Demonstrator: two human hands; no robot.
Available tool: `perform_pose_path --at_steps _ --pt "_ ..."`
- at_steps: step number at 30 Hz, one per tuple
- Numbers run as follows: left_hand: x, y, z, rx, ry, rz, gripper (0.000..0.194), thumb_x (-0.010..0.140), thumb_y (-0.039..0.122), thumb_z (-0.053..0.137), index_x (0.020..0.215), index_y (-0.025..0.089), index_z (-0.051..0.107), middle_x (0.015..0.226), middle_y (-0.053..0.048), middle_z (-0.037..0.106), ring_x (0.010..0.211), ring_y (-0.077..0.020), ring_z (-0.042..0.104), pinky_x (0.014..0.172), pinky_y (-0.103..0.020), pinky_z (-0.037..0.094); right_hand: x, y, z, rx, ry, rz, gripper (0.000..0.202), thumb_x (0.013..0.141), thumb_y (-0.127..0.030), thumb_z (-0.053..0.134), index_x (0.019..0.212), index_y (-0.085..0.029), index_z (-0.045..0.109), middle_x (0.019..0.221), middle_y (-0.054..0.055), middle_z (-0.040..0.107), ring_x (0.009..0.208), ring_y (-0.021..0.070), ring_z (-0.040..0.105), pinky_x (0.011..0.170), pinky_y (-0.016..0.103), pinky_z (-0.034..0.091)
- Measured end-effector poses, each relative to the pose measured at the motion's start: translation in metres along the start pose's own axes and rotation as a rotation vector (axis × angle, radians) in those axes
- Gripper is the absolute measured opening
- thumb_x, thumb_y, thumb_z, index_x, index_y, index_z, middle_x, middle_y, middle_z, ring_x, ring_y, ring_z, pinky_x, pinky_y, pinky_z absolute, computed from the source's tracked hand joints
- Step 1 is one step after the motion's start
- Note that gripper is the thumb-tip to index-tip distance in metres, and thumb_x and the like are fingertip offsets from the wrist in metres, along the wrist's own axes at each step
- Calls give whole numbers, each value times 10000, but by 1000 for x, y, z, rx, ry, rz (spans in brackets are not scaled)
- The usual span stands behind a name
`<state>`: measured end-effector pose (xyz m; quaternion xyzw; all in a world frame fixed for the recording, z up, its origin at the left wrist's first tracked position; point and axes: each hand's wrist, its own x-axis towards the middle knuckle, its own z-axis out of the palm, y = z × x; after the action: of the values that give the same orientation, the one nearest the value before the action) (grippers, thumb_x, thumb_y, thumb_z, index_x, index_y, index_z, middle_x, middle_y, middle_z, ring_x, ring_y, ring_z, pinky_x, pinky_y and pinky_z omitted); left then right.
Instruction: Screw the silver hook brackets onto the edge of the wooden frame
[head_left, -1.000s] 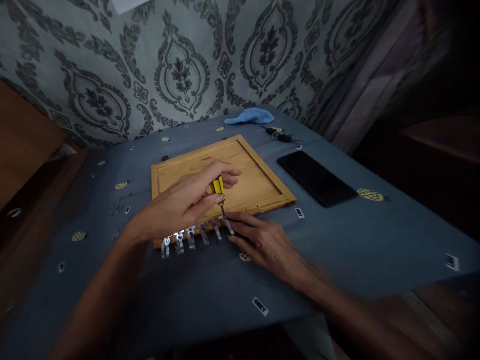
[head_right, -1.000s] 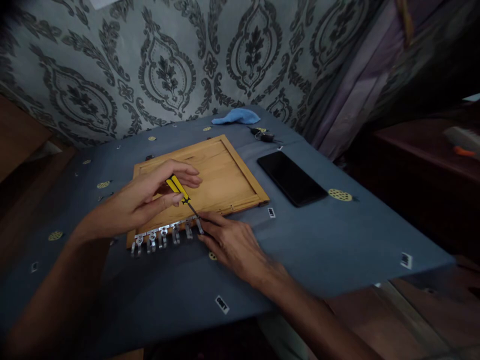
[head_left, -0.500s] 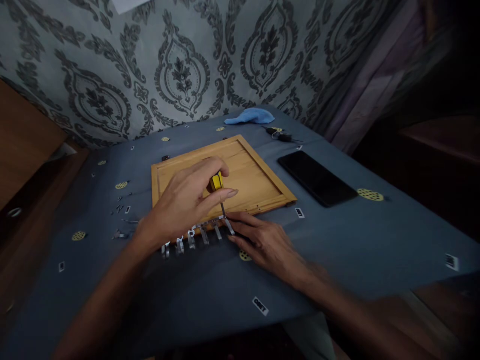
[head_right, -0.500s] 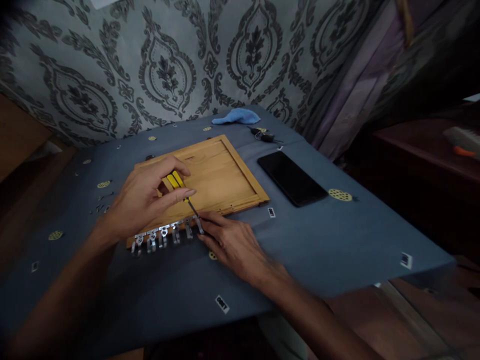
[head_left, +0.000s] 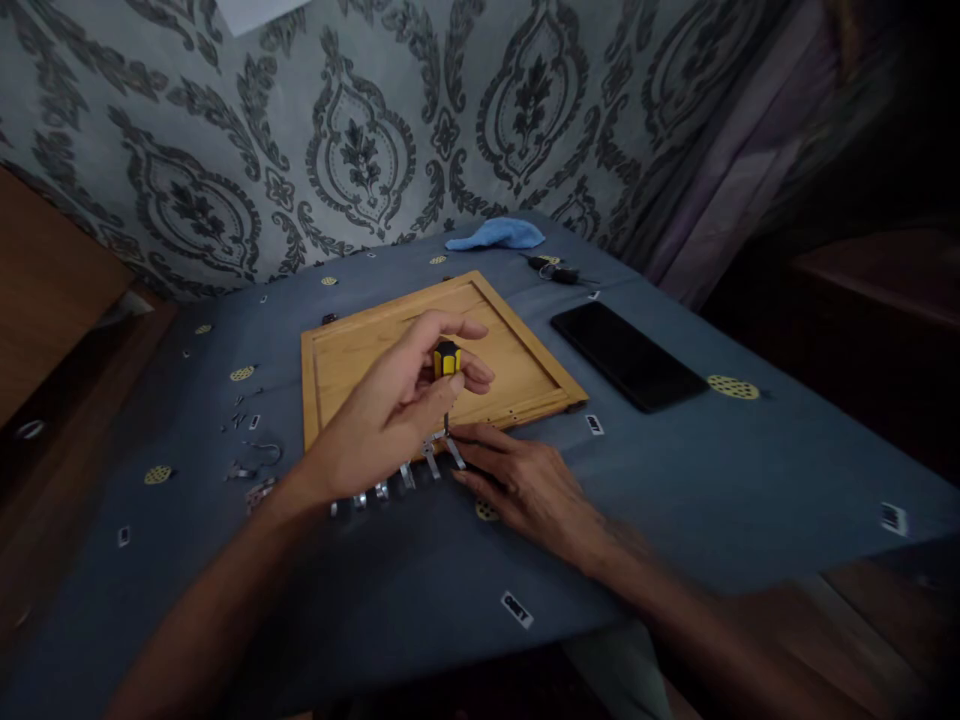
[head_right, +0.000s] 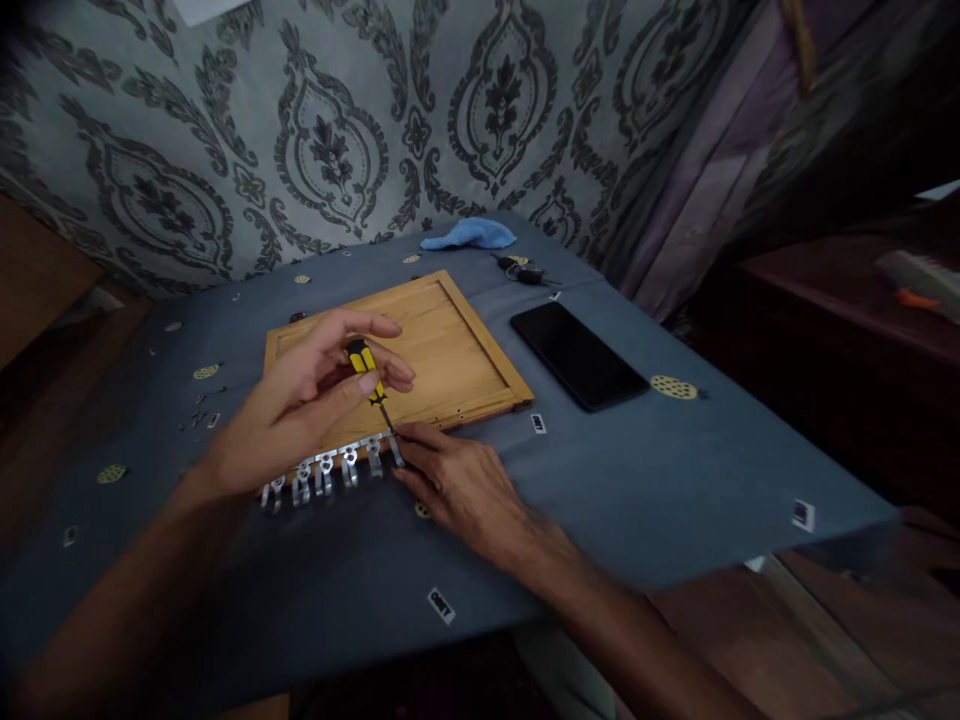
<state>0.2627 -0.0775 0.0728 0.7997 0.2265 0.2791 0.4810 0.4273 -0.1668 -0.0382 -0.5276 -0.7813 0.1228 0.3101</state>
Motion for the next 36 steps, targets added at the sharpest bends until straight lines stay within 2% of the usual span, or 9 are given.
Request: perform_pose_path --at_steps 4,7,10,12,16,20,27,32,36 --pt "8 -10 25 -84 256 0 154 972 297 590 1107 228 565 884 -2 573 772 -127 577 740 -272 543 0 0 -1 14 -17 8 271 1015 -218 581 1246 -215 723 1328 94 716 1030 245 764 813 357 647" --pt "22 -17 35 -255 413 -56 260 918 429 671 901 229 506 663 64 433 527 -81 370 504 -224 392 0 -1 -1 13 -6 1 287 1011 -215 586 1268 -215 715 1337 87 714 1063 244 754 851 358 641" --pt "33 -17 31 -373 260 -100 392 882 544 691 850 241 446 521 124 266 438 -73 214 433 -226 246 0 -1 0 5 -11 1 275 999 -197 597 1244 -197 722 1338 93 713 1066 252 754 860 370 642" --pt "32 -14 24 -293 157 -77 391 913 587 639 871 241 460 523 112 321 451 -90 299 464 -240 302 0 0 0 -1 -16 2 266 999 -195 598 1232 -190 726 1340 98 711 1059 259 757 841 380 649" --pt "22 -3 7 313 160 6 299 985 504 558 895 221 517 772 7 578 680 -149 535 643 -292 400 0 0 1 -3 -5 -9 276 995 -192 608 1245 -201 723 1323 93 721 1053 252 760 826 373 652" --pt "14 4 -3 774 222 -19 293 940 452 643 826 229 491 626 43 469 589 -160 451 592 -292 286 0 2 2 -5 3 -16 261 1001 -193 605 1233 -185 724 1331 97 718 1073 258 755 849 382 648" --pt "8 13 -3 945 198 -26 100 963 284 599 918 216 542 630 41 503 634 -176 523 585 -274 272 -1 4 4 -16 15 -34 245 1011 -222 600 1217 -188 728 1321 106 722 1045 247 762 828 346 642" --pt "6 19 -3 962 131 -17 43 977 236 561 950 208 541 537 88 410 481 -144 432 563 -272 262 -1 4 3 10 14 -32 248 1016 -209 584 1221 -190 721 1323 108 716 1056 250 757 829 362 643" --pt "5 22 -5 951 97 -5 19 975 202 533 989 206 521 555 91 448 466 -137 437 552 -268 266 -1 3 1 26 25 -43 259 1016 -210 584 1235 -190 722 1316 110 718 1065 253 753 838 373 644"
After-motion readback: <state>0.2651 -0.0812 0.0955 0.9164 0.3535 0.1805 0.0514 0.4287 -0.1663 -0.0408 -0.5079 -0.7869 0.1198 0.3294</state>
